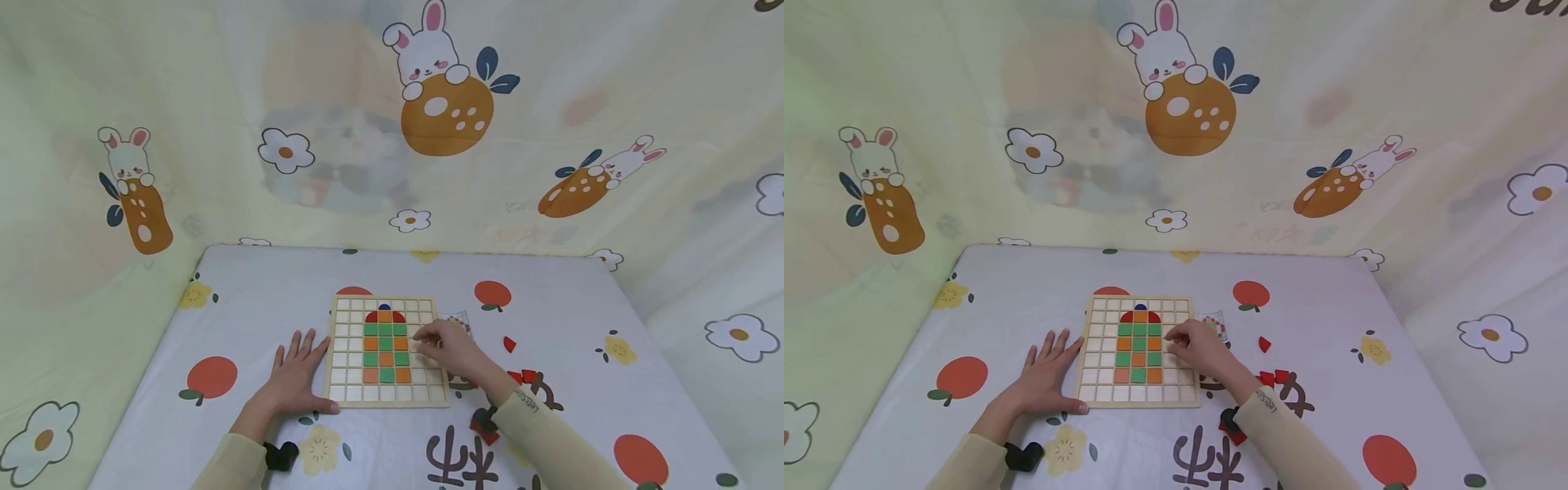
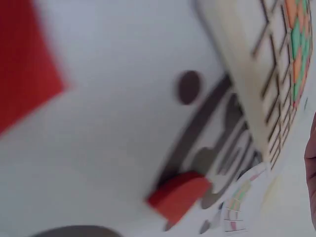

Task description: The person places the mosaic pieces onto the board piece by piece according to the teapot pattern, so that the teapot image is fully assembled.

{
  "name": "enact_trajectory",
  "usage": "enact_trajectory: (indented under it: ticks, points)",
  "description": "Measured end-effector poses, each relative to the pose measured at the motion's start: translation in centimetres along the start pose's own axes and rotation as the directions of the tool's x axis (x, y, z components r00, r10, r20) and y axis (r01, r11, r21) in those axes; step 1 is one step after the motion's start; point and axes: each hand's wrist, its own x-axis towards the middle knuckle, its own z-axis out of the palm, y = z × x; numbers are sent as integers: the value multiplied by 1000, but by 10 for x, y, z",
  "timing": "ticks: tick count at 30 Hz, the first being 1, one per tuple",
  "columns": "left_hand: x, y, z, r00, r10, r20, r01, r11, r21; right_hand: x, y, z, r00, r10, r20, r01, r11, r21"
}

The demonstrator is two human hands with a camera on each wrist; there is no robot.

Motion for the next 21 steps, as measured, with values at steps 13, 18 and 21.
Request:
enact_trajectory:
  ticks: [13, 18, 21]
  points:
    - [1, 0, 1, 1000, -2, 5, 2, 1000, -7, -11, -5, 31, 965, -187, 182, 203, 976, -78]
    - [0, 0, 1, 1000, -8, 2, 8, 1000, -3, -8, -8, 30, 967, -186, 176, 203, 976, -82]
    - [0, 0, 0, 1000, -9, 2, 9, 1000, -2, -8, -5, 25, 978, -158, 137, 167, 984, -57]
